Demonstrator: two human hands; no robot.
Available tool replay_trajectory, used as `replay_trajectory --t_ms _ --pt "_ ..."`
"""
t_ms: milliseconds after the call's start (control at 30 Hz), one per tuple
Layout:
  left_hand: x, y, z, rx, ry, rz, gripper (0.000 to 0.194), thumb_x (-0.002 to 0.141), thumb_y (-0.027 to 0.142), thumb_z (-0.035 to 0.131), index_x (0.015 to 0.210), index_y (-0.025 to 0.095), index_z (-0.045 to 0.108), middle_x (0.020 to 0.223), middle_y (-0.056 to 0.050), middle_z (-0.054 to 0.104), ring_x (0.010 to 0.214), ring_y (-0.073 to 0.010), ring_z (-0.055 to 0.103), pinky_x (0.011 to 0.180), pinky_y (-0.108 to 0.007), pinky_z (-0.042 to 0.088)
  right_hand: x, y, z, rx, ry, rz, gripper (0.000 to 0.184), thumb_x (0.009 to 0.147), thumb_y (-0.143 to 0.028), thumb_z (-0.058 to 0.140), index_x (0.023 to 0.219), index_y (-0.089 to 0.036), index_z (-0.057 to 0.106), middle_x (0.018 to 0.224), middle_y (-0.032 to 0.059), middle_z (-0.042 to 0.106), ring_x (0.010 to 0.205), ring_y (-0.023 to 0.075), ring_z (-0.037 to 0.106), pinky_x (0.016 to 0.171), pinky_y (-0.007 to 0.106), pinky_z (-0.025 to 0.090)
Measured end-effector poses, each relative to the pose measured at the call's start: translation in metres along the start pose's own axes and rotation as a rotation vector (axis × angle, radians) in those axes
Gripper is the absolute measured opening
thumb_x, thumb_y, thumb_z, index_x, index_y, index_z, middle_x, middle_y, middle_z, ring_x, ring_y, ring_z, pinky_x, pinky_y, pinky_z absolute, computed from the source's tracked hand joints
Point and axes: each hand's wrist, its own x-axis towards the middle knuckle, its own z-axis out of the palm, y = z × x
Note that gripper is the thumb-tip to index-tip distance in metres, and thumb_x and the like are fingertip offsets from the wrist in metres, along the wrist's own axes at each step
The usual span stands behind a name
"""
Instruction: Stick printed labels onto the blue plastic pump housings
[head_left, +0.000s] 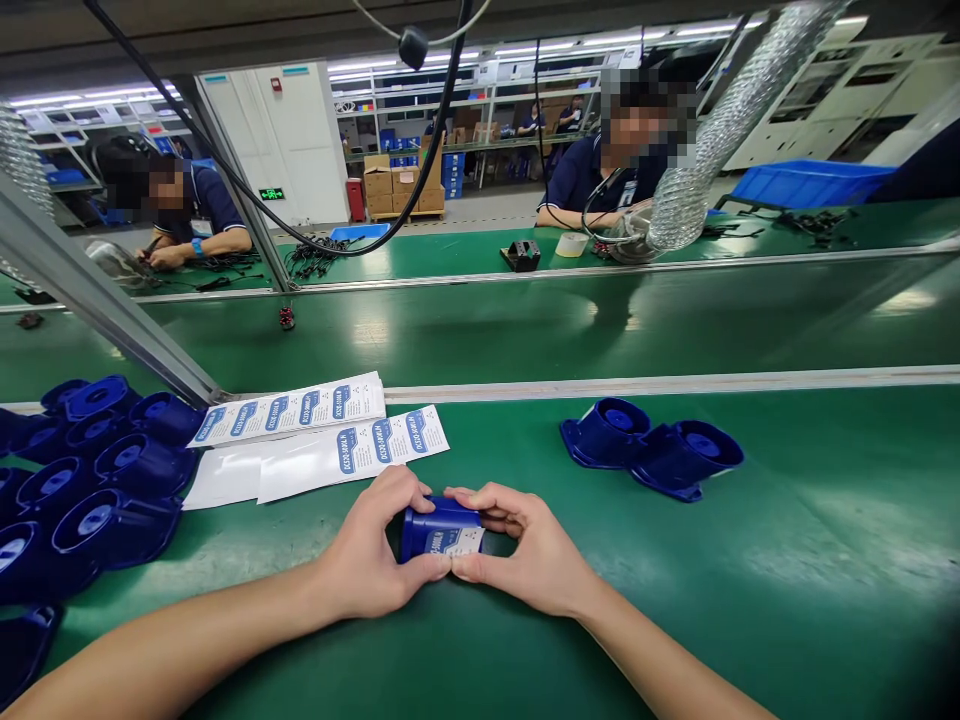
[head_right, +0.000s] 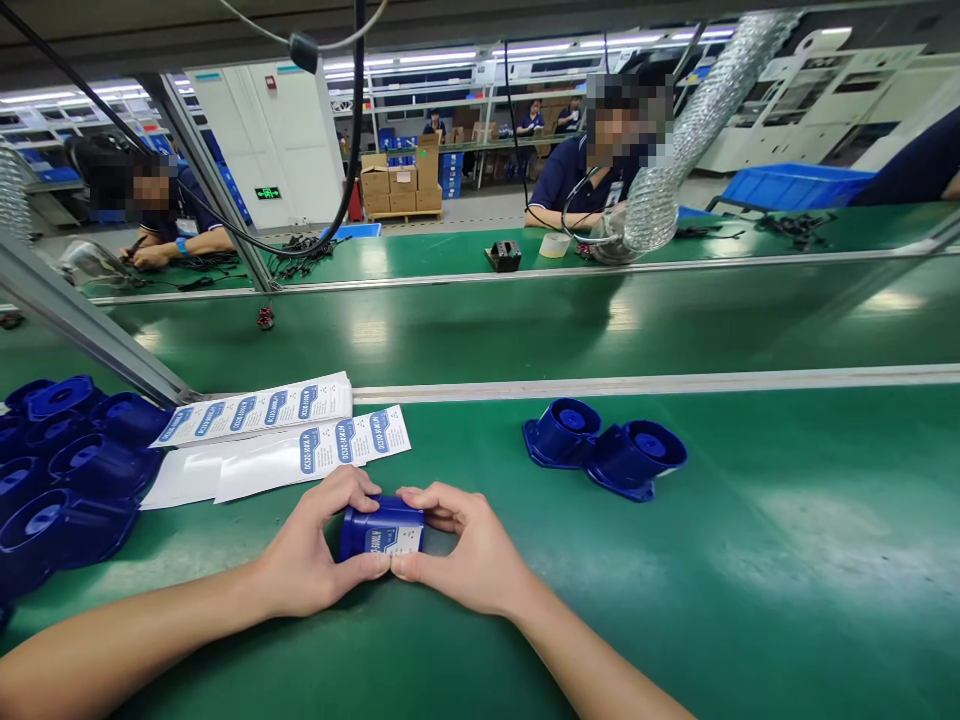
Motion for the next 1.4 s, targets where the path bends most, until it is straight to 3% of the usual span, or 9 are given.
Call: replay_trajectory --t_ms 233,467,833,1100,1233,1400 --pt "-0.004 -0.004 0.004 -0.003 0.024 0.087 0.037 0.085 0.027 0.086 0.107 0.025 0.057 0.112 -0.007 0.061 0.111 -0.0291 0.061 0.095 -0.046 0.05 0.0 0.005 -0.001 0.067 -0.005 0.03 0.053 0.062 -0.038 0.103 0.104 -0.026 0.075 0.137 0.0155 0.078 0.13 0.0403 0.072 0.113 0.06 0.057" --pt "0.0 -0.002 0.005 0.018 0.055 0.169 0.029 0.086 0.025 0.084 0.101 0.024 0.059 0.101 -0.006 0.063 0.103 -0.0275 0.062 0.089 -0.043 0.051 0.001 0.004 0.0 0.131 0.008 0.068 0.043 0.067 -0.044 0.101 0.096 -0.024 0.079 0.134 0.0166 0.08 0.126 0.0414 0.075 0.112 0.062 0.056" --pt "0.004 0.004 0.007 -0.025 0.066 0.056 0.032 0.081 0.024 0.087 0.088 0.023 0.056 0.088 0.0 0.06 0.093 -0.0227 0.059 0.084 -0.037 0.048 0.002 0.006 0.004 0.203 0.074 0.095 0.038 0.067 -0.049 0.101 0.087 -0.023 0.081 0.127 0.0157 0.083 0.122 0.0405 0.077 0.108 0.057 0.06" --pt "-0.003 0.012 0.011 -0.037 0.054 -0.173 0.038 0.084 0.027 0.083 0.112 0.025 0.057 0.107 -0.003 0.063 0.095 -0.022 0.063 0.087 -0.037 0.05 0.006 0.005 0.006 0.263 0.077 0.104 0.04 0.064 -0.05 0.102 0.088 -0.022 0.084 0.121 0.0141 0.085 0.113 0.0384 0.081 0.102 0.052 0.064" --pt "-0.004 0.01 0.016 -0.032 0.073 -0.17 0.036 0.086 0.029 0.081 0.11 0.025 0.054 0.105 -0.002 0.061 0.093 -0.0212 0.059 0.086 -0.036 0.048 0.007 0.004 0.007 0.275 0.092 0.092 0.04 0.062 -0.052 0.102 0.084 -0.023 0.084 0.118 0.0133 0.086 0.112 0.0384 0.081 0.1 0.051 0.065" --pt "-0.004 0.012 0.023 -0.001 0.119 -0.146 0.027 0.089 0.029 0.076 0.1 0.025 0.052 0.097 -0.001 0.056 0.087 -0.0194 0.054 0.08 -0.034 0.045 0.006 0.0 0.011 0.239 0.126 0.045 0.035 0.072 -0.053 0.096 0.065 -0.023 0.079 0.094 0.012 0.088 0.12 0.0386 0.078 0.101 0.048 0.062"
